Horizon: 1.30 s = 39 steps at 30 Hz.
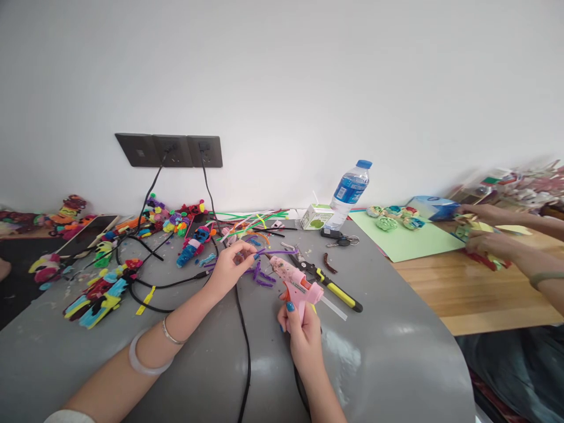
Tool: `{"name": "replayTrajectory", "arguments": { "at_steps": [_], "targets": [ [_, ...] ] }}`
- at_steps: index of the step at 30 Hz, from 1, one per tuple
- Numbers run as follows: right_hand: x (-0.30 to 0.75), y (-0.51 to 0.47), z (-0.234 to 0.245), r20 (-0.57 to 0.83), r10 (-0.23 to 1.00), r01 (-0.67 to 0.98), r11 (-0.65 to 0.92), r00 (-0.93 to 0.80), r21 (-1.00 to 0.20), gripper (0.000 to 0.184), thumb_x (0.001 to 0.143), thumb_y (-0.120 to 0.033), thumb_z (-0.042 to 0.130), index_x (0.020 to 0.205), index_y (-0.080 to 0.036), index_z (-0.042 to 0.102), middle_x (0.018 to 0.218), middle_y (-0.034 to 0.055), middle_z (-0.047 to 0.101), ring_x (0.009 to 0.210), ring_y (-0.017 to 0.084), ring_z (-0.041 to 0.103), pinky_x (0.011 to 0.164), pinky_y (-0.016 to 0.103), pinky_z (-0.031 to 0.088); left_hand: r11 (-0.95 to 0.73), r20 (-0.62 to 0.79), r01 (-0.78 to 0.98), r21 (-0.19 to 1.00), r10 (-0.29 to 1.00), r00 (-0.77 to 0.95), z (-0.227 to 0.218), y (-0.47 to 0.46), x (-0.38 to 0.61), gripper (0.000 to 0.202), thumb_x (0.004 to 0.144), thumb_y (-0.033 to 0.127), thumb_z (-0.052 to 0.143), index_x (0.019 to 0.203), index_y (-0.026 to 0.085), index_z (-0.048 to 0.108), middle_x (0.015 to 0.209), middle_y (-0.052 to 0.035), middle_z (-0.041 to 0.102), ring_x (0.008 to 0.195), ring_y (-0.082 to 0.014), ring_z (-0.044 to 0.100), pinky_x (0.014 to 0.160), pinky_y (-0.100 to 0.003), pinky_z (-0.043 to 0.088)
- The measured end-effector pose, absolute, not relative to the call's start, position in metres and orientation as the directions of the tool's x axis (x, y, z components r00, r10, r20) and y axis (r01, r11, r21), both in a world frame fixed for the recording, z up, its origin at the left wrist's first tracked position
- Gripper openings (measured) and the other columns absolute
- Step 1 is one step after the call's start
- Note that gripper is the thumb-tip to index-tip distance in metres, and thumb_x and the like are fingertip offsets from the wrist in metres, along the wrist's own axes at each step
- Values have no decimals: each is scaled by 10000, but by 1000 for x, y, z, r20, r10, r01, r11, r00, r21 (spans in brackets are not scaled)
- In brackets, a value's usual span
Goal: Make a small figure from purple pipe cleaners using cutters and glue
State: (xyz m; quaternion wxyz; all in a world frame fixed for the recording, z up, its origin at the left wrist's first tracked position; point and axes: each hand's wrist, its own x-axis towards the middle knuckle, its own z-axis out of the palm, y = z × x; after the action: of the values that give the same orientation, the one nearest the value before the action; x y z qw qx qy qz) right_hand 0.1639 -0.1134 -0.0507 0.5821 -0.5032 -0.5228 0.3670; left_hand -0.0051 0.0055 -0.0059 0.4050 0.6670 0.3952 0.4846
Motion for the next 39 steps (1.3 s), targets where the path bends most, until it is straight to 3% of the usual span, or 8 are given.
{"name": "replayTrajectory", "arguments": {
  "at_steps": [18, 39],
  "targets": [
    [164, -114, -52, 257, 953, 111, 241, 160, -964, 337, 972, -503, 448, 921, -188, 556, 537, -45, 475, 476, 124, 414, 500, 264, 313, -389, 352, 162, 907, 910, 218, -6, 5, -5, 89, 786, 153, 591, 840, 171, 659, 841, -27, 661, 680, -120, 582, 573, -212, 414],
    [159, -113, -44, 212, 952, 148, 182, 221, -972, 410, 928, -593, 470, 872, -193, 535, 528, -50, 451, 476, 121, 393, 495, 261, 300, -409, 368, 187, 893, 904, 217, -3, 4, -6, 90, 820, 147, 569, 845, 173, 651, 831, -22, 626, 692, -121, 568, 583, -215, 412]
  ]
}}
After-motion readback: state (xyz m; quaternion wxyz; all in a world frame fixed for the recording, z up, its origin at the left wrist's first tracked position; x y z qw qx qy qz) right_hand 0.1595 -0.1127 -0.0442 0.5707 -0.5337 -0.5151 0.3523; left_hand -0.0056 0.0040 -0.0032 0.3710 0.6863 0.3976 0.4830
